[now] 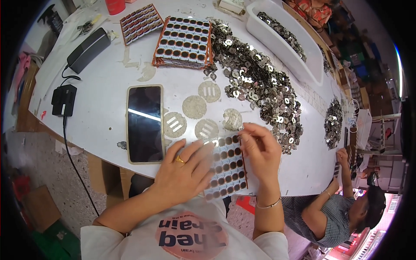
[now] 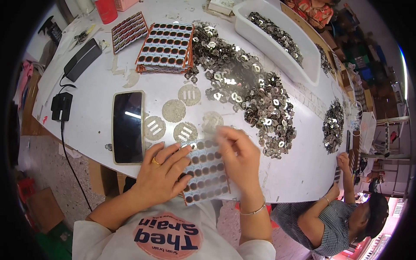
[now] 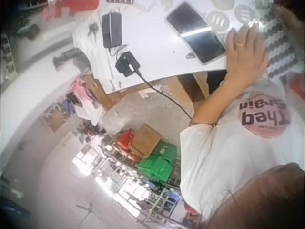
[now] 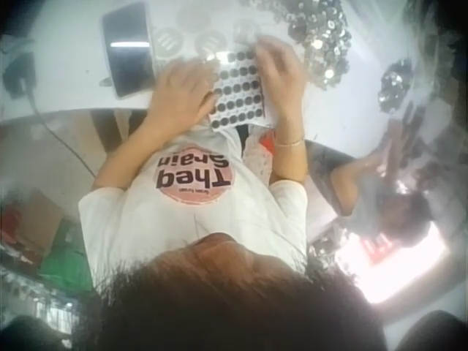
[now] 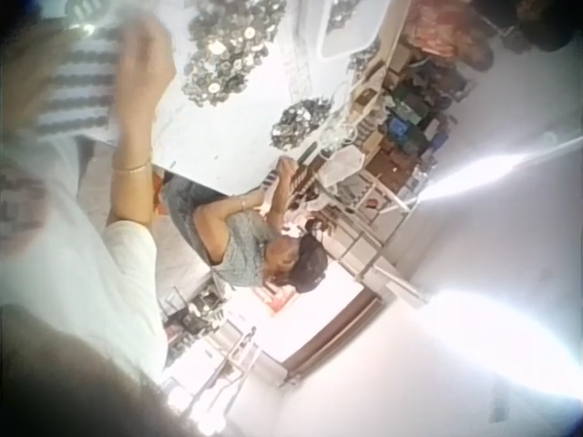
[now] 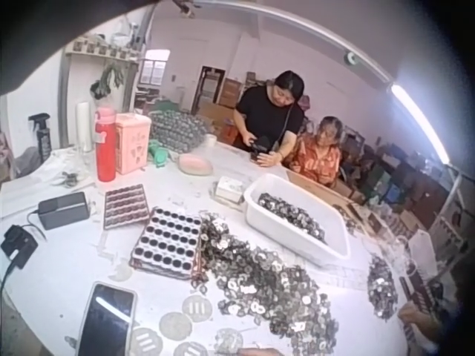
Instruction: The person places metal washers into a grid tray by hand.
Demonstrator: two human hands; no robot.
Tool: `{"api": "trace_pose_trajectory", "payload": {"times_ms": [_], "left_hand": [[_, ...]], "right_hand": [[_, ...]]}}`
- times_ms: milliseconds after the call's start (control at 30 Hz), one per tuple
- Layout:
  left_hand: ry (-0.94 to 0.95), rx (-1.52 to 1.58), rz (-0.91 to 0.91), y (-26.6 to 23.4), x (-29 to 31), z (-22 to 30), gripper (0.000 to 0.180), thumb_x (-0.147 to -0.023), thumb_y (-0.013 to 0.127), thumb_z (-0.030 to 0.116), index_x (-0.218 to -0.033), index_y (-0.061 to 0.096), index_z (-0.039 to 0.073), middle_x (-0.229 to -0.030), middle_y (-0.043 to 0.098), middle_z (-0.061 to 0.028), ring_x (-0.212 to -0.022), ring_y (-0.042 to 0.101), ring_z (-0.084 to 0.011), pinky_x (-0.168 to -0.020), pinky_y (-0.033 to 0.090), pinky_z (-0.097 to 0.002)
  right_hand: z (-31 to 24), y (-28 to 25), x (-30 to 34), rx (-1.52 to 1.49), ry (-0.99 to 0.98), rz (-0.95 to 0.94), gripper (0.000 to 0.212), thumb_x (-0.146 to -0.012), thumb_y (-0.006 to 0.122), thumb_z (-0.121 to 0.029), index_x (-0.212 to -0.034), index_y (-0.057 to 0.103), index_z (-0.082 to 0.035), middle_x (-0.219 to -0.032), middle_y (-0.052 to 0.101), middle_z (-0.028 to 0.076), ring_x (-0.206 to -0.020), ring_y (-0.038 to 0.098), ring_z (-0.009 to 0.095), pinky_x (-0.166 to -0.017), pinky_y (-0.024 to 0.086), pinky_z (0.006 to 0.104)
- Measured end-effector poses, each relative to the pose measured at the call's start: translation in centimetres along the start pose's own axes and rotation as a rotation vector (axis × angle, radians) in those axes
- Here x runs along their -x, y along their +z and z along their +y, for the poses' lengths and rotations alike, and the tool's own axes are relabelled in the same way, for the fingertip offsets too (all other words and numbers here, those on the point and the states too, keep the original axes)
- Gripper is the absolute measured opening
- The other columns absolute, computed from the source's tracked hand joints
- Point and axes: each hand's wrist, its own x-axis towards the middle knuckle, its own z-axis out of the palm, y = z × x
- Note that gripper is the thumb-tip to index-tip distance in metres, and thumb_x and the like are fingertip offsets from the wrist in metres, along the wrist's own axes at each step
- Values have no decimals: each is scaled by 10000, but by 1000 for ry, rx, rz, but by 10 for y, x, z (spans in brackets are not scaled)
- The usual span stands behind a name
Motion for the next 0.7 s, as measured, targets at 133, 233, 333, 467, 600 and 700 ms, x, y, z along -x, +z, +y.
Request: {"api": "trace_pose_trajectory", "payload": {"times_ms": [133, 233, 333, 467, 600, 700], "left_hand": [[-168, 284, 129, -2, -12, 2, 276, -889, 804, 233, -1081, 737, 45, -1184, 724, -79, -1124, 647, -285, -1009, 460, -486], [0, 214, 221, -5, -18, -5, 244, -910, 794, 176, -1111, 731, 53, -1080, 740, -60, -983, 677, -271, -908, 490, -450], [-83, 374, 242, 1, -15, -3, 207, -913, 790, 138, -1107, 737, 90, -1020, 746, -57, -939, 689, -266, -872, 509, -413], [-189, 551, 253, 3, -10, 1, 190, -910, 790, 137, -1083, 727, 90, -989, 744, -59, -911, 694, -272, -882, 519, -405], [-195, 483, 156, 2, -4, 6, 259, -882, 811, 165, -1096, 709, 61, -1147, 715, -89, -1059, 676, -291, -945, 530, -427], [-85, 161, 32, -1, 1, 18, 352, -855, 821, 207, -1151, 714, 48, -1299, 671, -116, -1195, 637, -293, -995, 530, -446]], "right_hand": [[-10, 11, 17, -91, -163, -195, 253, -990, 700, 75, -1238, 707, 32, -1126, 748, 138, -968, 724, 167, -835, 592, 271], [-11, 16, 20, -177, -211, -243, 280, -949, 733, 58, -1218, 743, -20, -1120, 748, 95, -907, 736, 125, -695, 595, 239], [-7, 22, 22, -217, -227, -211, 320, -915, 749, 79, -1214, 750, -36, -1117, 747, 97, -965, 730, 147, -734, 601, 258], [-26, 15, 21, 128, -338, -244, 325, -885, 753, 96, -1176, 769, -46, -1087, 749, 93, -994, 714, 174, -771, 596, 280], [-31, 11, 16, 438, -436, -306, 297, -890, 755, 83, -1151, 784, -55, -1057, 750, 90, -979, 710, 182, -771, 598, 292], [-20, 5, 9, 432, -314, -232, 216, -906, 792, 43, -1109, 797, -30, -1052, 743, 73, -907, 697, 161, -763, 559, 287]]}}
